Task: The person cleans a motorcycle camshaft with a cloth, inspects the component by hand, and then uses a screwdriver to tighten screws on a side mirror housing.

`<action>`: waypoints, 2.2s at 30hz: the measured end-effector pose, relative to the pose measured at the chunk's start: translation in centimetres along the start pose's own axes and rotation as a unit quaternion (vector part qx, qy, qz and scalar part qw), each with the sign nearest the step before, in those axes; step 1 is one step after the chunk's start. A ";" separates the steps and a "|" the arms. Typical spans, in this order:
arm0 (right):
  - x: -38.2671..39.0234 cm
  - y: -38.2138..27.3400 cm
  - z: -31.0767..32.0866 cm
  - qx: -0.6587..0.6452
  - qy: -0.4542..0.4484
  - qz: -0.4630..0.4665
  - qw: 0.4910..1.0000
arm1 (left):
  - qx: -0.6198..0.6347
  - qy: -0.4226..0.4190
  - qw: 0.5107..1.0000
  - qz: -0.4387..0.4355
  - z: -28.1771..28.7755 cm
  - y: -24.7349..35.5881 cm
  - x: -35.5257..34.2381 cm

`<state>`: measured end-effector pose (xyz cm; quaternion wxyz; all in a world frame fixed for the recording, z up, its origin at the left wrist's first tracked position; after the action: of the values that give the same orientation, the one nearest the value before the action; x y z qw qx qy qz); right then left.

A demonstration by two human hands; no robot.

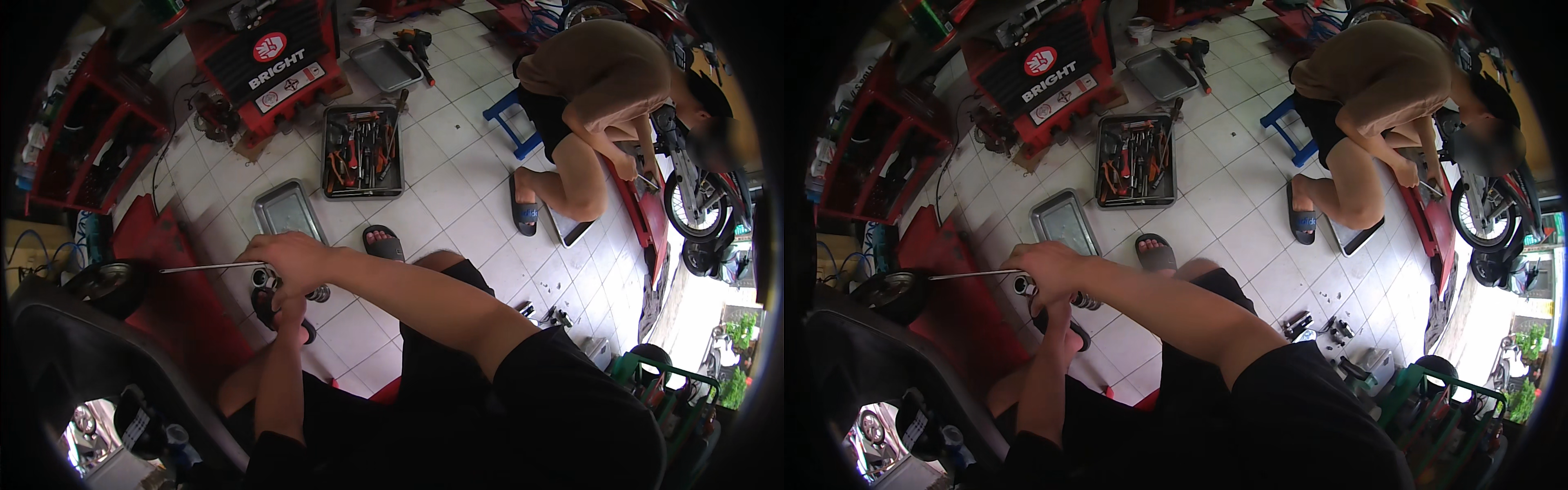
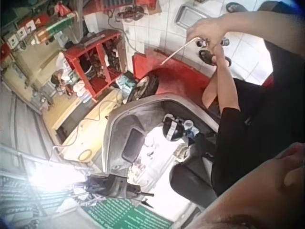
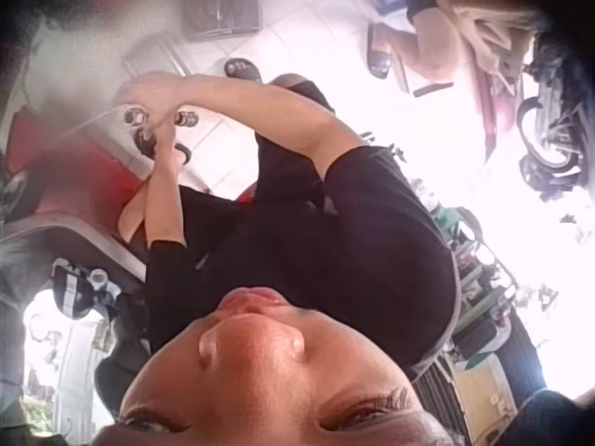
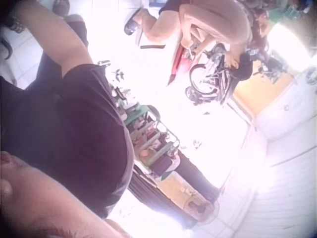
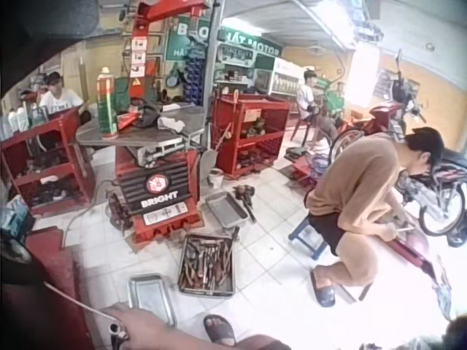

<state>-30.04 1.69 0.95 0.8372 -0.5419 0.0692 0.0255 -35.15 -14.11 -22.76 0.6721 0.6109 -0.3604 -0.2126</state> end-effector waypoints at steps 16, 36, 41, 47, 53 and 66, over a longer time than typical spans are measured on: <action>-1.1 1.1 0.1 -0.049 0.019 -0.031 0.998 | -0.007 0.006 1.000 0.025 -0.4 0.5 -0.6; -1.6 1.6 -0.6 -0.124 -0.074 -0.014 0.989 | -0.083 -0.025 0.996 -0.007 -0.8 0.4 -0.2; -1.8 2.3 -1.4 -0.129 -0.063 -0.041 0.989 | -0.045 -0.033 0.998 0.030 0.1 -0.2 -0.1; -1.2 2.8 -1.5 -0.210 -0.119 -0.053 0.969 | -0.018 -0.020 1.000 -0.009 -1.9 3.5 0.3; -2.0 0.5 -1.4 -0.035 -0.049 -0.026 0.998 | -0.088 -0.005 0.993 -0.083 -0.2 1.4 0.2; -1.3 1.3 0.1 -0.134 -0.085 -0.111 0.981 | -0.018 -0.040 0.998 0.038 0.0 0.4 -0.7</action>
<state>-31.51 2.36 -0.03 0.7573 -0.6496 -0.0669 -0.0131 -35.65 -13.58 -22.54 0.6755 0.5755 -0.4060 -0.2183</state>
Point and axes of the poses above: each hand's wrist, its own x-axis away from the middle knuckle, its own z-axis out of the back of the hand, y = z × x, the point moved 4 cm from there along -x, towards the middle knuckle, and after that the axes turned 11 degrees about -x, right-handed, at the moved point
